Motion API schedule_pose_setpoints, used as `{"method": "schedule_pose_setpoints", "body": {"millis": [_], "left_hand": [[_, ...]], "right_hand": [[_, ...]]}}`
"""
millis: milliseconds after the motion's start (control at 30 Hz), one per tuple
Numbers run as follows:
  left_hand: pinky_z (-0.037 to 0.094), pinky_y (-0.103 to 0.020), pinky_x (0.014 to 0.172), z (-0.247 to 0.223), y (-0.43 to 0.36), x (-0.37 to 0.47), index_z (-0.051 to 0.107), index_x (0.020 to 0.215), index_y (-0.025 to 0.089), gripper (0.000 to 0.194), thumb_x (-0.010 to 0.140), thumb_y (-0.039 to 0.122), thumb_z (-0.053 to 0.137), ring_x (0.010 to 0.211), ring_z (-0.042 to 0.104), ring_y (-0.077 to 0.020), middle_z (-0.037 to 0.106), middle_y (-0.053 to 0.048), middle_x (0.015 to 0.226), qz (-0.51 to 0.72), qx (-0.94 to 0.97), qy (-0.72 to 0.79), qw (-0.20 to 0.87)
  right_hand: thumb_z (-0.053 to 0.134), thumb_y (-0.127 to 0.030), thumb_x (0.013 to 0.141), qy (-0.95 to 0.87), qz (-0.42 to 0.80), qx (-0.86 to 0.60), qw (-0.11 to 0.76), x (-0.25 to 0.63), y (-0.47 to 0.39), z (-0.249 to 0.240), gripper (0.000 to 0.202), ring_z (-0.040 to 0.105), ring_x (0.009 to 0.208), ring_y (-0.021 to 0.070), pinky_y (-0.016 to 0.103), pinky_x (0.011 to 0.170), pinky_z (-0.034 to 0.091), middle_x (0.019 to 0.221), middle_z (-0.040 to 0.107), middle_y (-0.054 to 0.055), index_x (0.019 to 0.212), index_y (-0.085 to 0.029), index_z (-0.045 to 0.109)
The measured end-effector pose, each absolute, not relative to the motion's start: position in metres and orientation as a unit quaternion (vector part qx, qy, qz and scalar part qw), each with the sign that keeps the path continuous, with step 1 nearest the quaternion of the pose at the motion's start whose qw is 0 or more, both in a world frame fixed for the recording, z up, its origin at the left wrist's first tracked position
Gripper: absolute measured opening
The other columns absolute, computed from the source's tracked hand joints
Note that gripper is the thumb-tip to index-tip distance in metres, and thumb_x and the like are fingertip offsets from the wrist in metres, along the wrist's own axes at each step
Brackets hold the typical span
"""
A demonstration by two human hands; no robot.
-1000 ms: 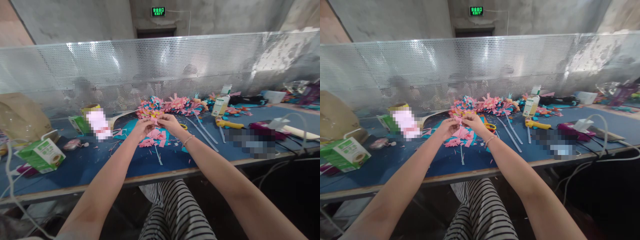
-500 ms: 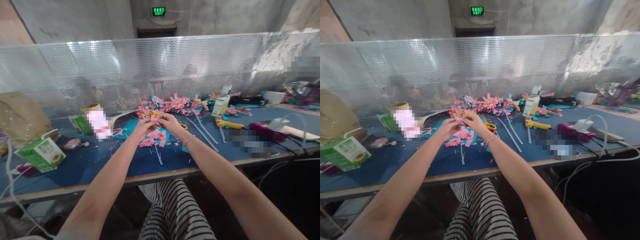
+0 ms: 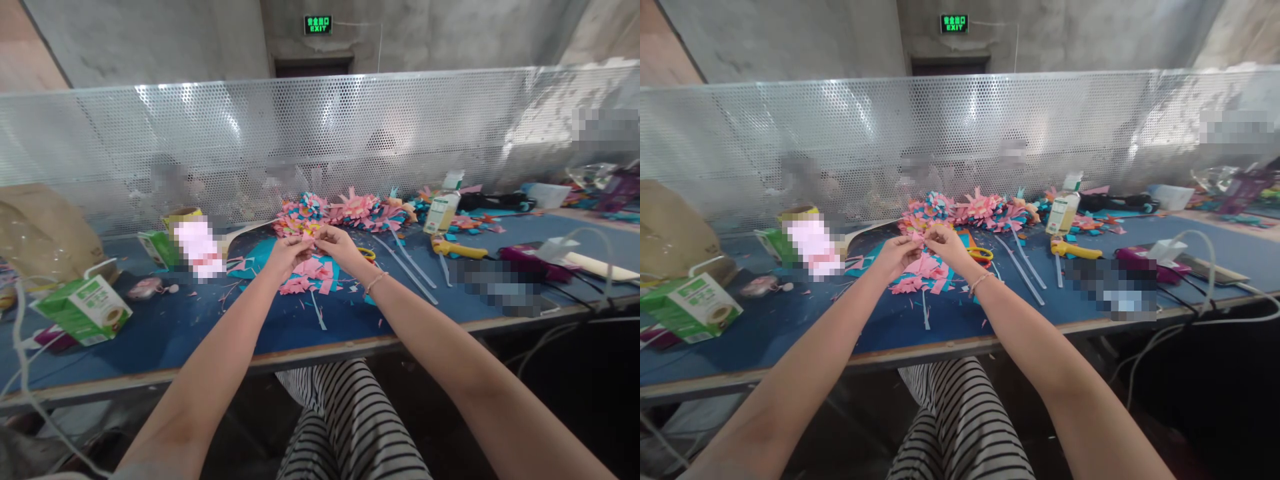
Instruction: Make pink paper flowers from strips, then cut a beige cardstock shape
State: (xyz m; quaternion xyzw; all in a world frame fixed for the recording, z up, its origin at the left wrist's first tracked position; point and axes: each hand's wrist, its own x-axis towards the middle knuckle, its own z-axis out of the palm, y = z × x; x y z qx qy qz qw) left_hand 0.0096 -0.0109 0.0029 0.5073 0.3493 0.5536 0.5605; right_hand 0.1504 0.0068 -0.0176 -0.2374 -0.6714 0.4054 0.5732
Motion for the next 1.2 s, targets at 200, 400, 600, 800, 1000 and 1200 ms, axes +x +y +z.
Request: {"method": "schedule_pose_setpoints", "body": {"millis": [200, 400, 600, 800, 1000, 1200], "left_hand": [[0.047, -0.024, 0.060, 0.0018, -0.0090, 0.0095, 0.060, 0.056, 0.011, 0.012, 0.058, 0.011, 0.072, 0.050, 0.054, -0.0072, 0.060, -0.002, 0.053, 0.559, 0.491, 0.350, 0.570], [0.047, -0.022, 0.058, 0.0032, -0.0074, 0.0092, 0.059, 0.056, 0.012, 0.011, 0.063, 0.008, 0.068, 0.050, 0.053, -0.0064, 0.059, -0.001, 0.052, 0.574, 0.451, 0.349, 0.587], [0.048, -0.021, 0.057, 0.0017, -0.0055, 0.0085, 0.060, 0.056, 0.012, 0.011, 0.064, 0.008, 0.066, 0.049, 0.054, -0.0064, 0.060, -0.001, 0.052, 0.583, 0.442, 0.357, 0.581], [0.047, -0.021, 0.056, 0.0004, -0.0026, 0.0082, 0.060, 0.056, 0.012, 0.010, 0.062, 0.009, 0.068, 0.048, 0.053, -0.0061, 0.059, -0.001, 0.051, 0.587, 0.445, 0.361, 0.572], [0.047, -0.021, 0.056, 0.0014, -0.0036, 0.0096, 0.061, 0.057, 0.012, 0.009, 0.062, 0.009, 0.068, 0.048, 0.053, -0.0059, 0.058, -0.001, 0.051, 0.587, 0.449, 0.363, 0.568], [0.046, -0.022, 0.057, -0.0008, -0.0042, 0.0092, 0.063, 0.062, 0.012, 0.011, 0.059, 0.016, 0.072, 0.049, 0.053, -0.0063, 0.058, 0.000, 0.053, 0.595, 0.484, 0.353, 0.535]], "right_hand": [[0.059, -0.030, 0.067, -0.680, 0.360, -0.266, 0.581, 0.1490, 0.0072, -0.0189, 0.014, 0.049, 0.056, 0.0101, 0.025, 0.056, 0.042, 0.064, 0.053, -0.003, 0.075, -0.020, 0.053], [0.059, -0.029, 0.068, -0.690, 0.274, -0.290, 0.603, 0.1487, 0.0038, -0.0172, 0.012, 0.055, 0.068, 0.0131, 0.027, 0.063, 0.044, 0.074, 0.060, 0.002, 0.074, -0.019, 0.061], [0.057, -0.026, 0.071, -0.721, 0.190, -0.295, 0.598, 0.1509, 0.0021, -0.0153, 0.011, 0.058, 0.076, 0.0166, 0.030, 0.068, 0.046, 0.081, 0.065, 0.005, 0.074, -0.020, 0.067], [0.057, -0.023, 0.072, -0.721, 0.173, -0.295, 0.603, 0.1500, 0.0009, -0.0151, 0.012, 0.059, 0.080, 0.0173, 0.030, 0.069, 0.046, 0.083, 0.067, 0.004, 0.074, -0.023, 0.069], [0.057, -0.024, 0.072, -0.715, 0.185, -0.293, 0.607, 0.1495, 0.0007, -0.0161, 0.012, 0.060, 0.079, 0.0179, 0.032, 0.069, 0.047, 0.083, 0.067, 0.005, 0.074, -0.022, 0.069], [0.061, -0.028, 0.069, -0.685, 0.262, -0.285, 0.617, 0.1491, 0.0017, -0.0160, 0.011, 0.060, 0.071, 0.0165, 0.033, 0.071, 0.047, 0.075, 0.066, 0.004, 0.071, -0.020, 0.068]]}}
